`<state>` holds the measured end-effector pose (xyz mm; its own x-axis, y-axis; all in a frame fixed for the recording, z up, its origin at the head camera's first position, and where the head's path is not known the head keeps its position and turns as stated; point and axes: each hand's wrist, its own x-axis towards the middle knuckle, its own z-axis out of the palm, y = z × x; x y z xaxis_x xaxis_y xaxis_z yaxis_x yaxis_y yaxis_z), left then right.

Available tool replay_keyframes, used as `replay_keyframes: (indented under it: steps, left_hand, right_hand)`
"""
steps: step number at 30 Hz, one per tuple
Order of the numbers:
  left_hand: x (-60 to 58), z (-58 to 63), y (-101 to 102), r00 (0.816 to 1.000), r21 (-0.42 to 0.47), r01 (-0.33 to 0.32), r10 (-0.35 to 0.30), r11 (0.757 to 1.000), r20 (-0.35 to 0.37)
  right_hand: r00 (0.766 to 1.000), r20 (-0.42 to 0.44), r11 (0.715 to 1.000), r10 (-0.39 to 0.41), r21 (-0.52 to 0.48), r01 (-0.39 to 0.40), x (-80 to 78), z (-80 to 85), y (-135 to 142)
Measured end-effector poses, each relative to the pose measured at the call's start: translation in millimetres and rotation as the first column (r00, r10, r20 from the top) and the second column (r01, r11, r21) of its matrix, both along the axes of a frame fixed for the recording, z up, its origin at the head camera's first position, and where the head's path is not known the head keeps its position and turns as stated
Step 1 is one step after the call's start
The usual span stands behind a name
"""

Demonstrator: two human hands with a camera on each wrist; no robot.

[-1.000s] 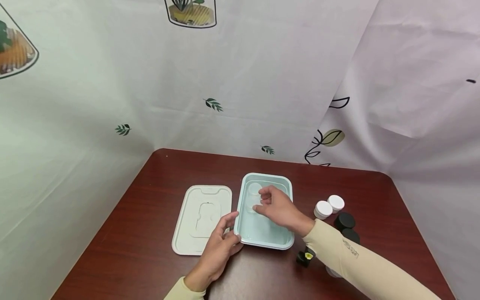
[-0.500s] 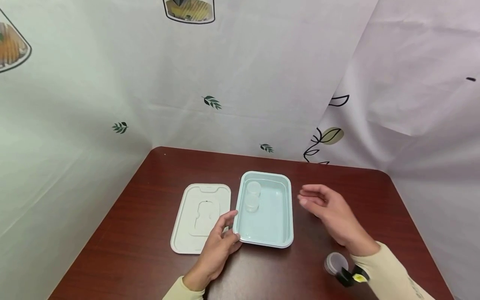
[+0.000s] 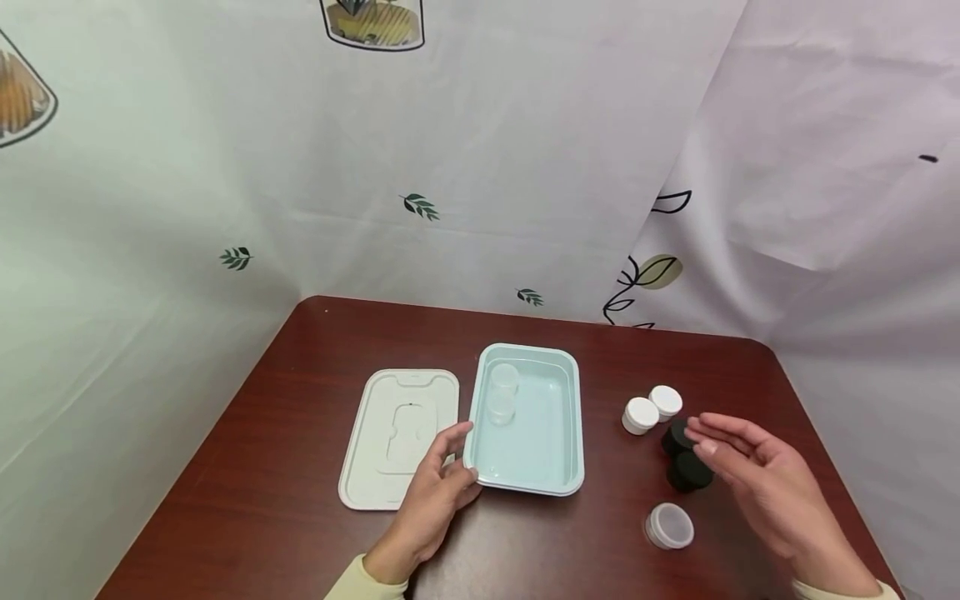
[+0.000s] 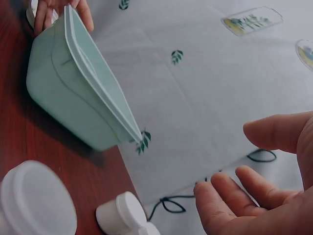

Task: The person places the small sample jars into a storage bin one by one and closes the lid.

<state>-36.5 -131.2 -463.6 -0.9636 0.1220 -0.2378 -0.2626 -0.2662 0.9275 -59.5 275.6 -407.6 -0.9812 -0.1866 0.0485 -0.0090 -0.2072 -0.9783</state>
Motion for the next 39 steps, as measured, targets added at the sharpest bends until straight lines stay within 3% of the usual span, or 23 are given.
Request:
replay_keyframes:
  steps: [7, 12, 17, 21, 28, 35, 39]
  left_hand:
    - [0.3, 0.1, 0, 1.000, -0.002, -0.004, 0.004, 1.000, -0.002]
    - [0.9, 0.7, 0, 1.000, -0.007, -0.005, 0.005, 1.000, 0.002]
    - [1.3, 0.6, 0, 1.000, -0.013, 0.000, 0.000, 1.000, 0.000]
    - [1.3, 0.2, 0, 1.000, -0.017, 0.004, -0.004, 1.000, -0.006]
    - [1.5, 0.2, 0, 1.000, -0.025, 0.007, -0.007, 1.000, -0.003]
    - [0.9, 1.2, 2, 1.000, -0.026, 0.010, -0.010, 1.000, -0.001]
    - [0.8, 1.8, 2, 1.000, -0.028, 0.005, -0.005, 1.000, 0.000]
  right_hand:
    - [0.999, 0.043, 1.000, -0.017, 0.022, 0.016, 22.2, -14.6, 16]
    - [0.987, 0.148, 0.997, -0.070, 0.036, 0.065, 35.1, -28.5, 17]
    - [0.948, 0.266, 0.979, -0.173, 0.153, 0.136, 44.0, -42.2, 12]
    - [0.924, 0.321, 0.970, -0.209, 0.188, 0.154, 48.9, -53.0, 8]
    - [0.903, 0.364, 0.965, -0.229, 0.207, 0.161, 54.9, -73.3, 1]
    - [0.838, 0.471, 0.945, -0.276, 0.292, 0.147, 58.6, -82.0, -8]
    - [0.820, 0.494, 0.930, -0.290, 0.349, 0.118, 58.4, -83.9, -11]
